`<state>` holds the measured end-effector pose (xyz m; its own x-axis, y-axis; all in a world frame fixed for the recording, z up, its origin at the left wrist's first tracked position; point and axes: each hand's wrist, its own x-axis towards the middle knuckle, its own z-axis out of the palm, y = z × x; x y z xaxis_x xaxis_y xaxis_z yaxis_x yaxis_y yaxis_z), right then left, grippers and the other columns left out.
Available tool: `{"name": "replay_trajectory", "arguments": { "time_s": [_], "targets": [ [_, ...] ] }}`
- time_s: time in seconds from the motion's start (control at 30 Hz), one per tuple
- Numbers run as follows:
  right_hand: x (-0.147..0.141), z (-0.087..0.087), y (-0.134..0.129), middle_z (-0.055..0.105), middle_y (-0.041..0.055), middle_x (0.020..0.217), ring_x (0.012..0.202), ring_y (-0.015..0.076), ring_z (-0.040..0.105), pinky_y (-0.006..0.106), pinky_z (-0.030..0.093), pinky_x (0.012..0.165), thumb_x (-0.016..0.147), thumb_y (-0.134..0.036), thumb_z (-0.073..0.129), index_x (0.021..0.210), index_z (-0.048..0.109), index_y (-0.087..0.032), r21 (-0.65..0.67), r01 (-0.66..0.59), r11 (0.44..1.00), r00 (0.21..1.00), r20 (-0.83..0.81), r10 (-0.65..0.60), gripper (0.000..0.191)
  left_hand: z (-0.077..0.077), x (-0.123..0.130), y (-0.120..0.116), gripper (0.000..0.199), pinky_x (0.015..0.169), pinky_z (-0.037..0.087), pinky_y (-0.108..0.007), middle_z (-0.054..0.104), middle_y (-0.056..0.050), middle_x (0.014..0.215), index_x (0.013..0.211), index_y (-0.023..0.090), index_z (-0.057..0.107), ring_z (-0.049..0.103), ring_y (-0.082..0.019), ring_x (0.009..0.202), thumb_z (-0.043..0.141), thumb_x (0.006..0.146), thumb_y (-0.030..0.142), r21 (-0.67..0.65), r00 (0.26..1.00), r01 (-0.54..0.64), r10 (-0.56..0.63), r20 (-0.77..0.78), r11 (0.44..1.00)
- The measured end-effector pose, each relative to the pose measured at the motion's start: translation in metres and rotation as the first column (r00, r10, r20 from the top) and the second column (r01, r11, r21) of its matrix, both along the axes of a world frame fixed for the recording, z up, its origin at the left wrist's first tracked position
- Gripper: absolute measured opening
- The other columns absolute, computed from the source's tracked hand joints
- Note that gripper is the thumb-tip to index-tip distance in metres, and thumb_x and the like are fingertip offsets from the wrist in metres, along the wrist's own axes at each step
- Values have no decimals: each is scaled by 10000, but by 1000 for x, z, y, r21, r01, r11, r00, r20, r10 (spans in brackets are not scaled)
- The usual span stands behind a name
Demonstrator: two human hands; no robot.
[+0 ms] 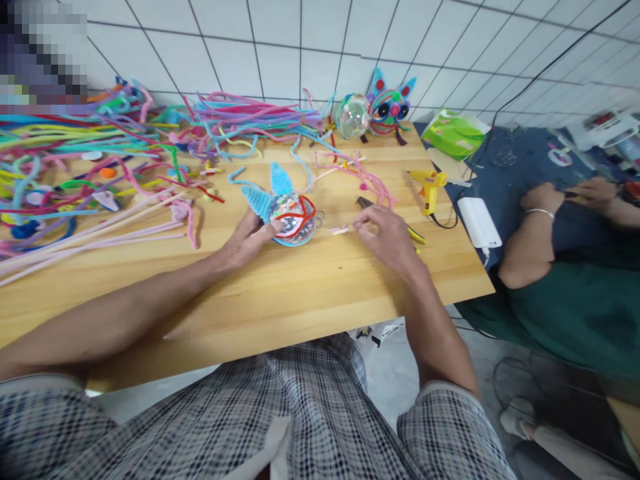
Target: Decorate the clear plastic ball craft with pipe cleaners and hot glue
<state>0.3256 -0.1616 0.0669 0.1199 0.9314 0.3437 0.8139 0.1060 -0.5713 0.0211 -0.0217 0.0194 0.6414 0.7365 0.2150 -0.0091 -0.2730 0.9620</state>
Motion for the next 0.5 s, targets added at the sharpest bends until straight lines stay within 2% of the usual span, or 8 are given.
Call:
{"name": "replay_trajectory", "arguments": {
  "time_s": [0.07, 0.1, 0.17, 0.23, 0.33, 0.43, 0.5],
  "targets": [
    [23, 2, -7, 823, 29, 946, 932, 256, 771, 419, 598, 921, 943, -262, 715, 859, 751, -285, 33, 207, 978, 978, 31, -208, 94, 1, -1, 0, 704, 1245, 539, -568, 737, -152, 1413, 1366, 207, 620, 677, -355, 1339, 671, 1003, 808, 42, 1000, 12, -12, -10, 999],
    [35, 2, -10, 821, 37, 943, 924, 262, 768, 423, 594, 917, 932, -269, 722, 851, 745, -277, 34, 318, 947, 947, 39, -320, 84, 1, -1, 0, 686, 1247, 539, -569, 734, -157, 1420, 1362, 203, 625, 675, -357, 1345, 657, 1019, 796, 66, 1000, 21, -20, -15, 998],
    [59, 2, -14, 809, 44, 914, 887, 264, 751, 426, 580, 907, 898, -263, 745, 827, 728, -264, 3, 527, 850, 849, 39, -526, 72, -1, -1, 0, 653, 1247, 540, -577, 730, -163, 1418, 1351, 200, 636, 673, -356, 1335, 634, 1044, 777, 106, 999, 31, -29, -15, 994],
    [80, 3, -16, 787, 42, 867, 859, 254, 723, 418, 562, 912, 869, -245, 764, 813, 706, -259, -40, 684, 729, 730, 16, -684, 82, -4, -2, 1, 636, 1251, 532, -593, 729, -162, 1409, 1349, 210, 642, 671, -356, 1323, 622, 1053, 772, 132, 1000, 26, -25, -5, 991],
    [107, 3, -13, 788, 59, 897, 861, 224, 686, 390, 541, 921, 868, -226, 769, 841, 661, -262, -61, 792, 607, 606, -33, -795, 117, -10, -2, 2, 614, 1257, 522, -603, 729, -155, 1407, 1346, 231, 656, 666, -358, 1325, 625, 1055, 771, 147, 1000, 23, -23, 2, 989],
    [127, 1, -3, 809, 96, 1013, 867, 193, 664, 354, 531, 877, 819, -215, 835, 890, 595, -274, -90, 820, 566, 561, -72, -825, 258, -12, -3, 2, 634, 1269, 504, -610, 712, -157, 1445, 1367, 227, 656, 646, -361, 1348, 633, 1051, 776, 162, 1000, 29, -28, -7, 986],
    [137, -3, 6, 808, 98, 1036, 862, 180, 656, 339, 521, 837, 752, -193, 891, 908, 581, -273, -134, 814, 565, 556, -98, -825, 355, -11, -3, 2, 655, 1249, 517, -602, 701, -159, 1443, 1379, 209, 643, 648, -351, 1324, 633, 1051, 776, 172, 999, 33, -31, -17, 985]
  ]
}}
